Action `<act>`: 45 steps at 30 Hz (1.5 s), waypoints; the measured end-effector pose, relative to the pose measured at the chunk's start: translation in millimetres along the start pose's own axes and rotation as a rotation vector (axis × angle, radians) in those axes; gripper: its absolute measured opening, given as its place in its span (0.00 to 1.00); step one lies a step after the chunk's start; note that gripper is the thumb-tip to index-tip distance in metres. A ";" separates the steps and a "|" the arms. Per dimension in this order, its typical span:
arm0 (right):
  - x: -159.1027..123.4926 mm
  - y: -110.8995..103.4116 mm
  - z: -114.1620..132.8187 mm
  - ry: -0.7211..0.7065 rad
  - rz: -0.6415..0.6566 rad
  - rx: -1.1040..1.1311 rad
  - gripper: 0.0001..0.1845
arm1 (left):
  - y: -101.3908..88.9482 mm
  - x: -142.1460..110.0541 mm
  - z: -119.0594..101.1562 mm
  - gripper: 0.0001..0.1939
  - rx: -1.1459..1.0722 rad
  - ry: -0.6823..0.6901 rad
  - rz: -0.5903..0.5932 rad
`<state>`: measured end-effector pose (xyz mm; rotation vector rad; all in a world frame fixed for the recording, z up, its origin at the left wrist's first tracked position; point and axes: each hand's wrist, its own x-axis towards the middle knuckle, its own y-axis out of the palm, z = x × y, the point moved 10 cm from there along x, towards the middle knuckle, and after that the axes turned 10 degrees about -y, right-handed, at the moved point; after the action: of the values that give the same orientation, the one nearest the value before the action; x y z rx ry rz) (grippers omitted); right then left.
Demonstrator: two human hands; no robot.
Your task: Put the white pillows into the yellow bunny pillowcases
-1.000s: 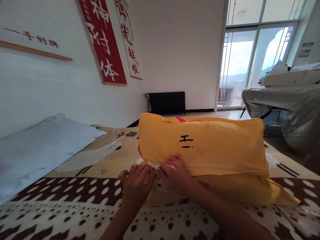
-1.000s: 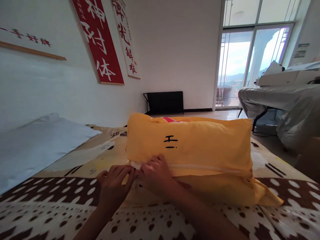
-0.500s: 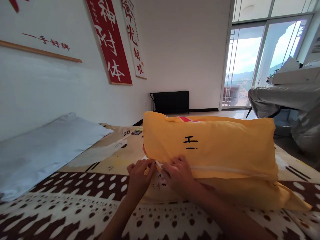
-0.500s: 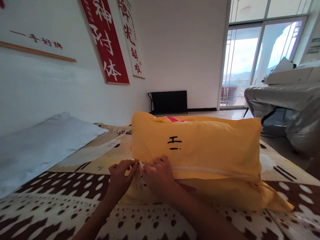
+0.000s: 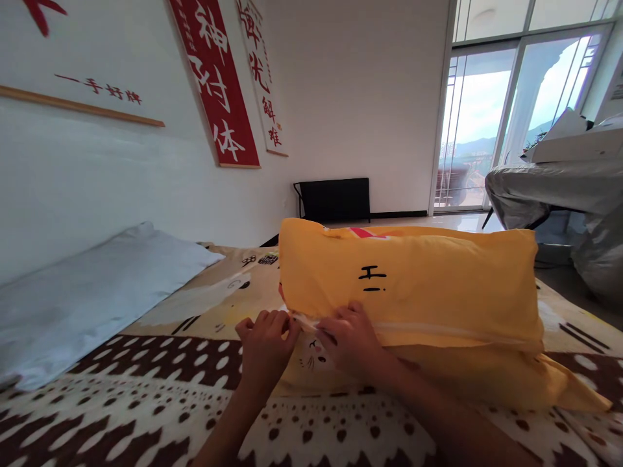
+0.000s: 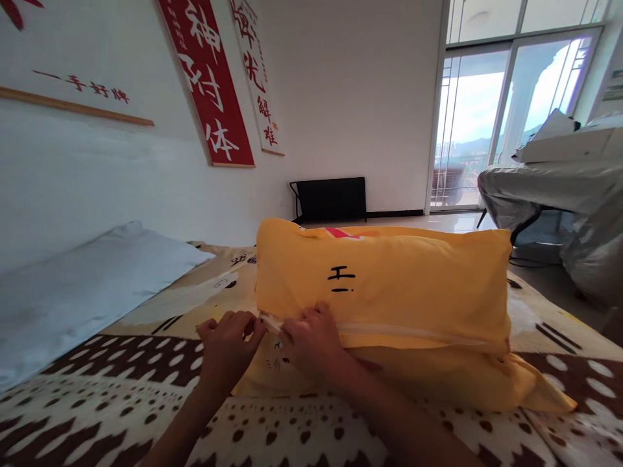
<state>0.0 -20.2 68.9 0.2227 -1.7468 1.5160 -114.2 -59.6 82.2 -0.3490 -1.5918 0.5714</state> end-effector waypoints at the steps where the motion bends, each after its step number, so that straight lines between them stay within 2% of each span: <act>1: -0.7 -1.2 -2.2 0.020 -0.003 0.010 0.10 | -2.2 -1.4 1.0 0.13 0.002 0.010 -0.017; 3: -1.3 -0.9 -1.5 0.014 -0.003 0.001 0.11 | 1.3 -3.1 7.9 0.13 -0.056 -0.008 0.019; 5: -0.8 2.2 6.8 -0.058 0.008 -0.042 0.12 | 9.1 -4.5 15.1 0.12 -0.088 -0.045 0.086; 7: -0.9 5.2 15.1 -0.127 0.013 -0.074 0.12 | 3.4 -6.0 15.2 0.09 -0.031 -0.047 0.034; 8: -1.4 5.5 17.4 -0.143 0.010 -0.074 0.12 | -4.5 -7.5 9.6 0.07 -0.014 -0.008 -0.026; 10: -3.0 2.4 21.0 -0.161 -0.010 -0.052 0.12 | -18.0 -13.3 -12.1 0.13 -0.060 0.164 -0.088; 12: -4.8 -4.5 26.8 -0.195 -0.029 -0.028 0.11 | -19.9 -19.6 -33.5 0.20 -0.154 0.362 -0.025; 13: -5.8 -8.6 30.6 -0.216 -0.030 -0.021 0.09 | -17.0 -21.4 -40.1 0.20 -0.199 0.437 0.033; 15: -9.1 -16.1 38.0 -0.265 0.005 -0.018 0.08 | -11.5 -17.8 -39.7 0.16 -0.298 0.477 0.101; 18: -25.6 -32.0 36.6 -0.301 0.075 -0.021 0.16 | -3.6 -9.7 -25.1 0.09 -0.492 0.467 0.171; 21: -68.8 -60.6 8.3 -0.272 0.061 -0.077 0.22 | 1.0 -12.4 -11.0 0.07 -0.582 0.461 0.238; 25: -161.2 -102.6 -54.5 -0.218 0.014 -0.337 0.23 | 0.3 -24.4 2.2 0.07 -0.591 0.369 0.268; 28: -220.3 -130.6 -96.4 -0.172 -0.026 -0.520 0.18 | -2.6 -29.9 4.2 0.09 -0.588 0.302 0.224; 31: -244.6 -145.6 -120.2 -0.136 -0.063 -0.525 0.11 | -12.6 -29.2 -3.8 0.09 -0.641 0.352 0.101; 33: -240.4 -153.2 -133.5 -0.069 -0.138 -0.392 0.10 | -22.7 -22.2 -10.2 0.11 -0.663 0.397 -0.046; 35: -225.1 -161.9 -155.6 0.088 -0.234 -0.249 0.09 | -27.0 -3.0 -11.7 0.15 -0.625 0.330 -0.186; 37: -203.8 -169.8 -183.5 0.282 -0.283 -0.143 0.12 | -23.1 29.4 -6.3 0.19 -0.544 0.130 -0.250; 39: -178.7 -183.9 -202.8 0.378 -0.321 -0.094 0.18 | -17.9 63.4 6.7 0.22 -0.499 -0.127 -0.260; 42: -146.6 -215.5 -208.0 0.328 -0.377 -0.220 0.23 | -23.7 93.4 23.6 0.24 -0.556 -0.371 -0.302; 45: -129.3 -228.1 -195.1 0.182 -0.332 -0.451 0.22 | -37.6 101.2 24.9 0.22 -0.563 -0.403 -0.338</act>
<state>309.2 47.6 150.3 0.1296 -1.7514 0.8547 -145.4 -39.7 186.6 -0.3822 -2.1414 -0.0891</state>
